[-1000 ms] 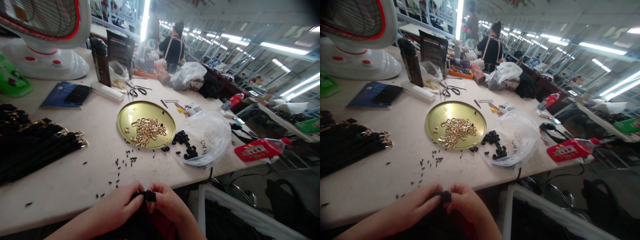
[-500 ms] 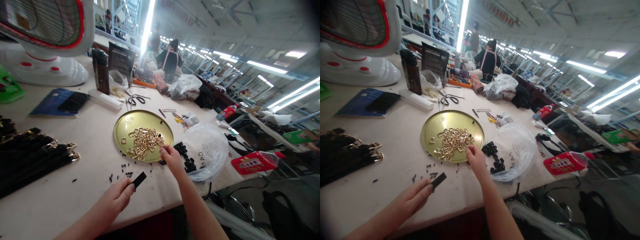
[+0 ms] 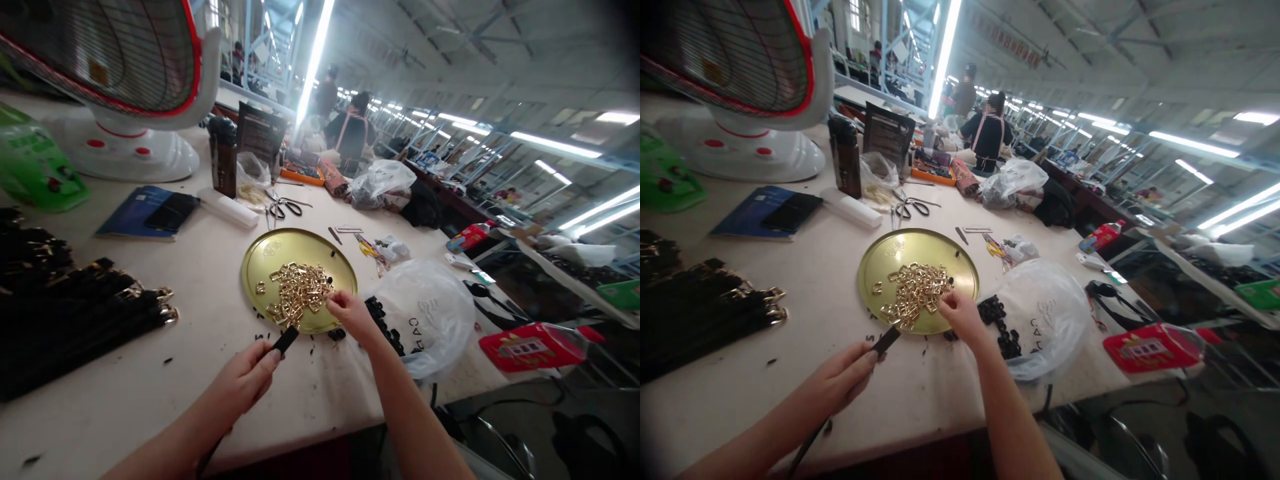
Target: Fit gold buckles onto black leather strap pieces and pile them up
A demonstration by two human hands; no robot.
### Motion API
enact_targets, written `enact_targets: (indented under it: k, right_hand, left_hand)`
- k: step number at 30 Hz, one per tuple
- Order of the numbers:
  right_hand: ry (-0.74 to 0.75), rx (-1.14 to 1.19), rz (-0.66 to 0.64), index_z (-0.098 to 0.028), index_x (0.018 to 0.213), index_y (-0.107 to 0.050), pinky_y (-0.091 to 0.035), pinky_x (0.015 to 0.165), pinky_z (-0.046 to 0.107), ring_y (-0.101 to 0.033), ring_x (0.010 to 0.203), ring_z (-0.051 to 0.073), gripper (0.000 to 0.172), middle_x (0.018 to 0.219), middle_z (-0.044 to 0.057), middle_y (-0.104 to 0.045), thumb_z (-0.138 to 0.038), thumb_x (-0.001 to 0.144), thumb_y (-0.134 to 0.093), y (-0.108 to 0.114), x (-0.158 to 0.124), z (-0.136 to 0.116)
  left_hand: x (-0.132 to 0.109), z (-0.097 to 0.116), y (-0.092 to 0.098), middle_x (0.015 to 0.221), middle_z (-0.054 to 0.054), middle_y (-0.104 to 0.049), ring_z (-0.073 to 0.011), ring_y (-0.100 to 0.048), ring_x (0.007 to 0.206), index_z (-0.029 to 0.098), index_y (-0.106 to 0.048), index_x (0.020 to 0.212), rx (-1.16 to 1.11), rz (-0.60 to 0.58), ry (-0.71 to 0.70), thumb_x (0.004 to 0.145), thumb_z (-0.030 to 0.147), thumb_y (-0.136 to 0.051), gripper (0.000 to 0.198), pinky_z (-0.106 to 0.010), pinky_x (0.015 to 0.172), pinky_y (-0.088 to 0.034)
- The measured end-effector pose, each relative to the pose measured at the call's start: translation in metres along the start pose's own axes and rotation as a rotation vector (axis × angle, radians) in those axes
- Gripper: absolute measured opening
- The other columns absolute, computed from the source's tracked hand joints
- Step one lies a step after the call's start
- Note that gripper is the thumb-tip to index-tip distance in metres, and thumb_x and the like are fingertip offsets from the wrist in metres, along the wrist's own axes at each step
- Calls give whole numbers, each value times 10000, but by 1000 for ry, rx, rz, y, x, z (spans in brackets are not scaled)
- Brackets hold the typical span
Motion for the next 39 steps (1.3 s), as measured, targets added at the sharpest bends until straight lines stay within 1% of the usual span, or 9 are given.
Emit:
enact_targets:
  k: [5,9,16,20,23,28,31,35,39]
  right_hand:
    - [-136,886,-508,-159,726,-523,-435,605,255,-559,593,102,185,748,26,-637,-332,727,-588,-26,-89,-26]
    - [-215,1076,-617,-140,744,-557,-422,540,228,-539,523,85,237,683,27,-633,-374,736,-595,-44,-124,-35]
    - [-263,1128,-573,-124,788,-581,-431,578,238,-556,555,89,304,712,45,-641,-424,767,-539,-57,-151,-28]
    - [-229,1084,-541,-150,897,-563,-431,667,242,-570,635,85,276,780,16,-642,-249,665,-673,-58,-164,-23]
    - [-201,1053,-442,-174,949,-528,-431,677,244,-578,674,97,369,748,-12,-632,-190,622,-700,-62,-168,-21]
    - [-159,1002,-251,-174,866,-525,-435,619,260,-552,586,97,290,664,-25,-615,-285,650,-685,-69,-170,-19]
    - [-159,1066,-286,-171,907,-541,-428,622,248,-550,614,93,291,730,-8,-625,-260,663,-673,-69,-172,-18]
    - [-192,1176,-355,-191,1017,-537,-426,666,246,-569,752,124,441,855,14,-630,-198,610,-706,-71,-176,-17]
    - [-190,1114,-287,-200,971,-560,-428,628,254,-558,654,113,361,780,0,-633,-258,641,-694,-74,-175,-13]
  left_hand:
    - [-7,19,-4,607,45,-481,-99,-437,559,164,-514,802,237,67,-194,749,456,-457,302,-202,514,-348]
    - [-18,17,-12,556,47,-537,-113,-509,554,179,-477,726,155,-75,-160,755,425,-450,249,-215,547,-391]
    - [-32,-2,-17,528,55,-524,-108,-467,523,169,-509,640,353,44,-132,716,410,-480,254,-207,501,-338]
    - [-35,-9,-21,541,53,-506,-116,-461,531,165,-525,641,435,130,-122,718,381,-452,240,-213,500,-327]
    - [-37,-12,-25,570,39,-536,-132,-491,556,163,-544,692,459,127,-122,727,373,-439,237,-222,516,-343]
    - [-39,-16,-29,601,17,-578,-148,-525,573,163,-535,702,491,101,-121,731,378,-438,238,-230,520,-355]
    - [-40,-17,-30,607,15,-582,-153,-529,583,165,-540,700,516,109,-124,734,405,-437,263,-233,524,-355]
    - [-42,-16,-31,628,5,-597,-160,-539,595,168,-552,710,551,124,-123,737,422,-438,279,-238,527,-352]
    - [-41,-19,-32,592,12,-575,-149,-514,557,174,-535,683,620,154,-130,734,392,-441,243,-233,509,-333]
Point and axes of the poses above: each hand's wrist, its own x-axis towards the middle knuckle, its own y-axis out of the back of the hand, z = x × y, the point moved 1 cm from there along x, towards the middle knuckle
